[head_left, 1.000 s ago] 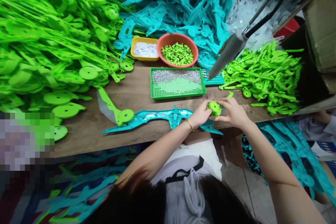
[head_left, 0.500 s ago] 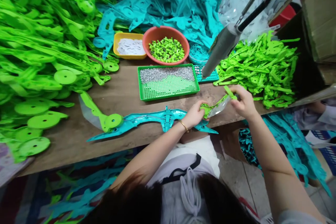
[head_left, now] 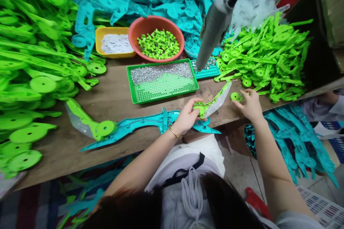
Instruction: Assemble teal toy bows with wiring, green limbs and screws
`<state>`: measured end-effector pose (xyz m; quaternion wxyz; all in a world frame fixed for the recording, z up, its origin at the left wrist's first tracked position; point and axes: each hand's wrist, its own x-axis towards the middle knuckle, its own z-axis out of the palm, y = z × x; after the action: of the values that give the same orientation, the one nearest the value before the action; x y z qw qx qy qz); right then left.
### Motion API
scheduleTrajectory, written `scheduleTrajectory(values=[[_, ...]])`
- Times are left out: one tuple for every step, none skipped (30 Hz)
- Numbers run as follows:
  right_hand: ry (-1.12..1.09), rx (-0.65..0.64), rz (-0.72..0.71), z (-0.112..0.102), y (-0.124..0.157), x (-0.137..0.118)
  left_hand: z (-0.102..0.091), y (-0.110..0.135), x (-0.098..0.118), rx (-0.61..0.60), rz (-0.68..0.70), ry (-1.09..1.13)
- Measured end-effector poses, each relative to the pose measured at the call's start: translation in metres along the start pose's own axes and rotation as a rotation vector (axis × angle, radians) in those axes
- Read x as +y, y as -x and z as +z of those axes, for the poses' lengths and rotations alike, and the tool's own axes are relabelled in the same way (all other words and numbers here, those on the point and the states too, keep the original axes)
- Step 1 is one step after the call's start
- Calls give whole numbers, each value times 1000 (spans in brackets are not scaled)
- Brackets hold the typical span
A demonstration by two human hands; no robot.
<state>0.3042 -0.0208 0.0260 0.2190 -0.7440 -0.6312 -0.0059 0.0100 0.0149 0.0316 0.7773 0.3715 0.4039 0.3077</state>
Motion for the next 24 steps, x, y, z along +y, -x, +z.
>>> scheduleTrajectory(values=[[-100,56,84,2,4,-6,1,2,0,-2,-6,-5],[-230,86,193,3,6,-14,3,3,-1,-12,-14,-11],[-386,67,314,2,7,-23,5,4,-1,-31,-23,-15],[-560,-5,432,-1,8,-32,8,6,-2,-56,-32,-19],[-733,-110,536,-4,8,-41,10,7,-3,-83,-39,-20],[-886,-216,622,-7,7,-48,13,8,-4,-109,-43,-22],[-1004,-301,688,-11,7,-54,14,10,-4,-127,-42,-27],[-1085,-354,739,-14,7,-58,14,12,-5,-134,-36,-37],[-1138,-372,775,-17,8,-60,13,15,-5,-131,-28,-53],[-1173,-369,799,-20,9,-61,11,18,-5,-125,-22,-74],[-1200,-363,816,-22,10,-59,8,21,-5,-123,-21,-101],[-1222,-358,829,-23,12,-57,5,25,-5,-125,-20,-134],[-1239,-353,842,-24,14,-54,0,29,-5,-132,-11,-176],[-1252,-350,855,-23,17,-51,-4,32,-5,-141,12,-233],[-1259,-352,869,-23,19,-49,-7,35,-4,-144,55,-307],[-1259,-358,881,-21,22,-47,-10,38,-5,-136,113,-395],[-1253,-365,893,-19,24,-45,-13,40,-5,-116,179,-497],[-1242,-371,903,-17,27,-45,-14,42,-5,-88,240,-607],[-1229,-379,912,-15,29,-45,-14,44,-6,-59,288,-718],[-1216,-387,919,-13,31,-45,-14,45,-7,-35,324,-828],[-1203,-392,923,-11,32,-46,-13,46,-8,-16,353,-933],[-1192,-398,926,-9,33,-47,-11,47,-10,1,380,-1031],[-1181,-402,929,-7,34,-47,-10,48,-12,21,408,-1120],[-1171,-403,931,-5,34,-48,-9,48,-14,40,438,-1201]])
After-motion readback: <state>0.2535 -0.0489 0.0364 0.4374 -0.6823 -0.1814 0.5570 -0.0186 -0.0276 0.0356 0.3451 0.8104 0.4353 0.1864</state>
